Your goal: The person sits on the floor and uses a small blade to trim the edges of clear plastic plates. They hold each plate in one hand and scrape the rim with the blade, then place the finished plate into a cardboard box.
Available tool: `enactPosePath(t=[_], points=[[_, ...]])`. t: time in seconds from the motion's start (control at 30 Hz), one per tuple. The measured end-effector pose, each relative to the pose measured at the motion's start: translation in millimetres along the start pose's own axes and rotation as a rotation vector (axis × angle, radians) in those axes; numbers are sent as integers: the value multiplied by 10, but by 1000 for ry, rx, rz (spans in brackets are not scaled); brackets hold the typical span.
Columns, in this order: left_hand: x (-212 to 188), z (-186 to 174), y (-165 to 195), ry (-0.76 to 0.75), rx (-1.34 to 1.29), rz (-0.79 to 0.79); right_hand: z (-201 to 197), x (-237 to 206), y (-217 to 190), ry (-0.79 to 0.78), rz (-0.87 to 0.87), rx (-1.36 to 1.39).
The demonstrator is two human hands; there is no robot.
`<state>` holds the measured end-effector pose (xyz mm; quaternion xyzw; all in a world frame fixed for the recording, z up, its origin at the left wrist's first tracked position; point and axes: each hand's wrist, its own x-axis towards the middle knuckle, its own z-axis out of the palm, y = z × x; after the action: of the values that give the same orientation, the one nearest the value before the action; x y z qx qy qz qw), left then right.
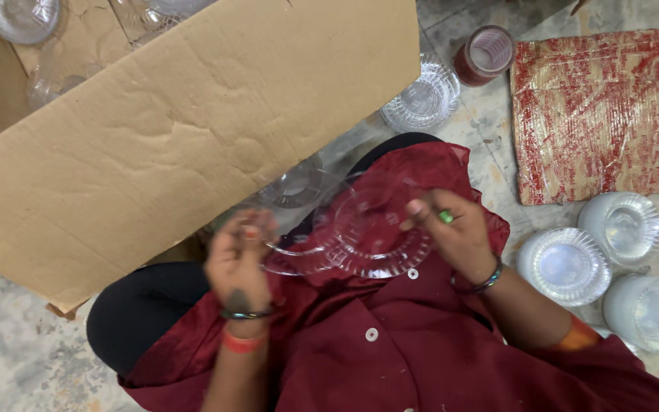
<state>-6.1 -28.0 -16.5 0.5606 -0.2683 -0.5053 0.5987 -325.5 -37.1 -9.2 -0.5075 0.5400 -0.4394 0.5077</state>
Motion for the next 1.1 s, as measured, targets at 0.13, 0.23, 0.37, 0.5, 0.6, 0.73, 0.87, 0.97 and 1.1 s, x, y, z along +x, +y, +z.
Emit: enactPosePath(t=[0.13,0.23,0.37,0.5,0.6,0.73,0.87,0.97,1.1], points=[[299,-330,-135,86,351,48,-163,-22,-71,109,-86,77],[401,-384,-292,49,953,169,-166,-85,-195,186,-61,170],[306,-158,-251,-177,1032,403,-127,-122,-369,135,-176,-26],[-14,303,46,-476,-31,52,-67,-105,-467,94,-216,-57],[-215,643,242,-610,-200,-53,-2,-90,-486,66,-235,-36],[-259,873,410,-560,-103,-72,45,-140,-483,63,-242,5],[-253,927,479,-455,-65,-65,-21,-199,-480,-35,-205,97],[-249,921,500,-388,-66,-49,-53,-209,-470,-80,-245,62],[-214,916,486,-295,-144,9,-37,-232,-453,-132,-297,8]])
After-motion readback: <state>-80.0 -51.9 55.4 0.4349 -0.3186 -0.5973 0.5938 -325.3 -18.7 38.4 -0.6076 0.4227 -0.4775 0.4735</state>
